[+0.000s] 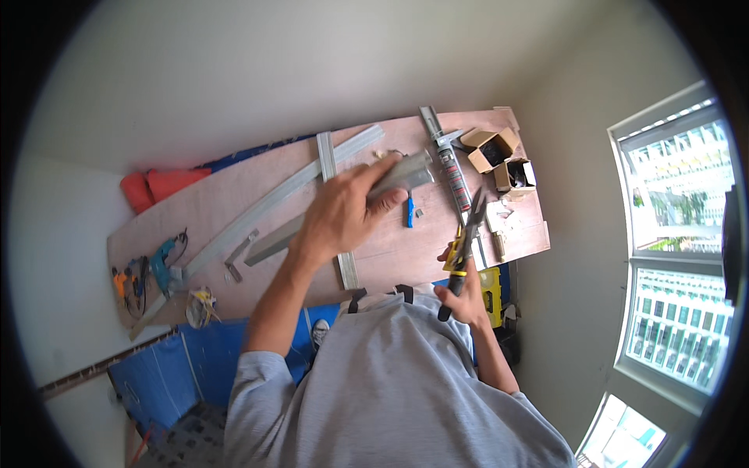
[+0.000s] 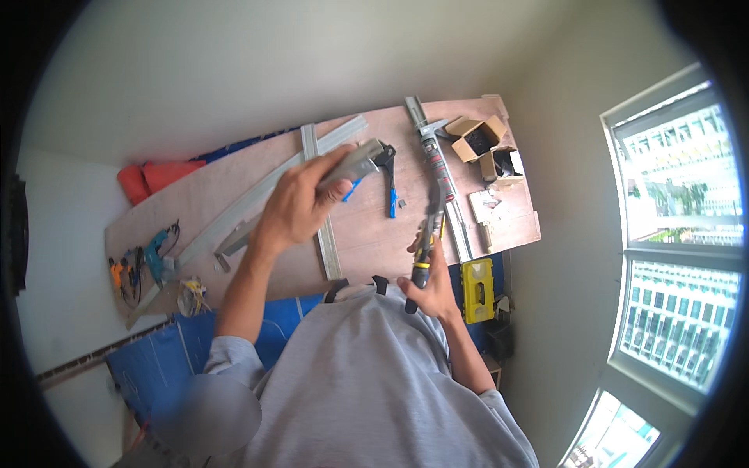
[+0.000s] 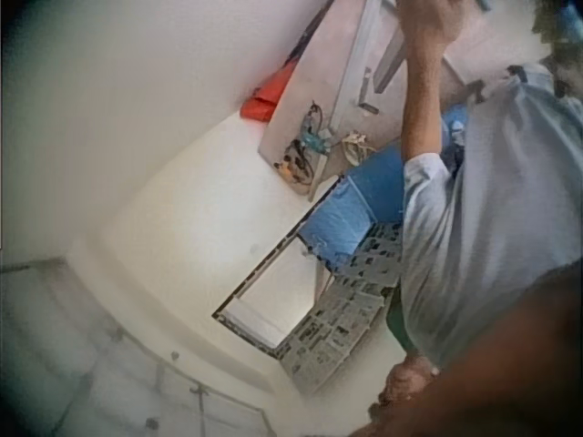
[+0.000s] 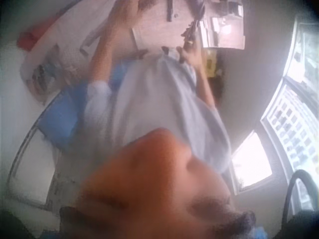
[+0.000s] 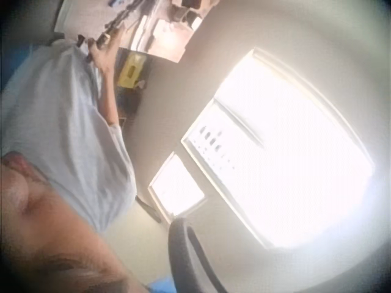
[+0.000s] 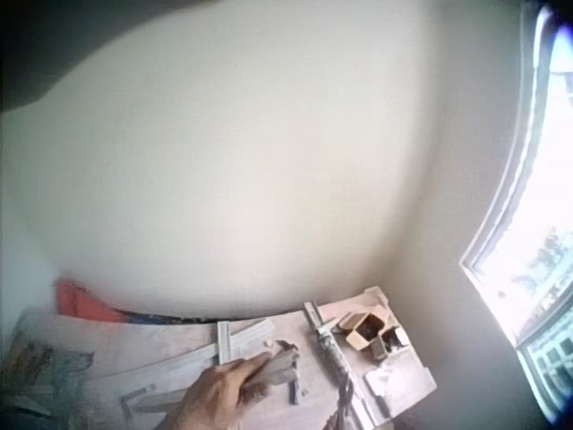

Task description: The person measures and marks a metal channel on a workbench, then uses tin snips to cut it to length. They lift the cut piece to the ceiling to check fit against existing channels, mark alignment points, and return to the workbench to cut another piece.

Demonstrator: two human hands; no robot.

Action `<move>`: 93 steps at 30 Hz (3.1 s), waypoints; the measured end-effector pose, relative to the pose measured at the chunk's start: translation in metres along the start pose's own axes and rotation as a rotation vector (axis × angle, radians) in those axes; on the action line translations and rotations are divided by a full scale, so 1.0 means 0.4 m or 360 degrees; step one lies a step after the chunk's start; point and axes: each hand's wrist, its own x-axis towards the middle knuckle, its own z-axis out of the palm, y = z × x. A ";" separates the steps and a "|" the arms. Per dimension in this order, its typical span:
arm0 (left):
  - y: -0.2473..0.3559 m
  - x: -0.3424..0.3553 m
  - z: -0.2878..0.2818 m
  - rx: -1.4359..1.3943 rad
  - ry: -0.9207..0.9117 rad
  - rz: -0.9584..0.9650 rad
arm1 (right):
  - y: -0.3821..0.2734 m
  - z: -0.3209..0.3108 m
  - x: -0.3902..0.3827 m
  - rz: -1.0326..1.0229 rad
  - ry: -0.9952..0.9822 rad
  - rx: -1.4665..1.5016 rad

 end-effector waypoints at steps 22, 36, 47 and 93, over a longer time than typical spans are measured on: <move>0.176 0.062 0.124 0.0591 -0.0210 -0.0310 | 0.026 -0.223 0.075 -0.0163 -0.0701 -0.0164; 0.166 0.070 0.144 0.0573 -0.0272 -0.0434 | 0.041 -0.238 0.110 -0.0052 -0.0829 -0.0075; 0.151 0.065 0.152 0.0539 -0.0214 -0.0423 | 0.023 -0.242 0.131 -0.0012 -0.0871 -0.0092; 0.127 0.024 0.186 0.0489 -0.0392 -0.0613 | 0.029 -0.260 0.077 0.0134 -0.1019 -0.0134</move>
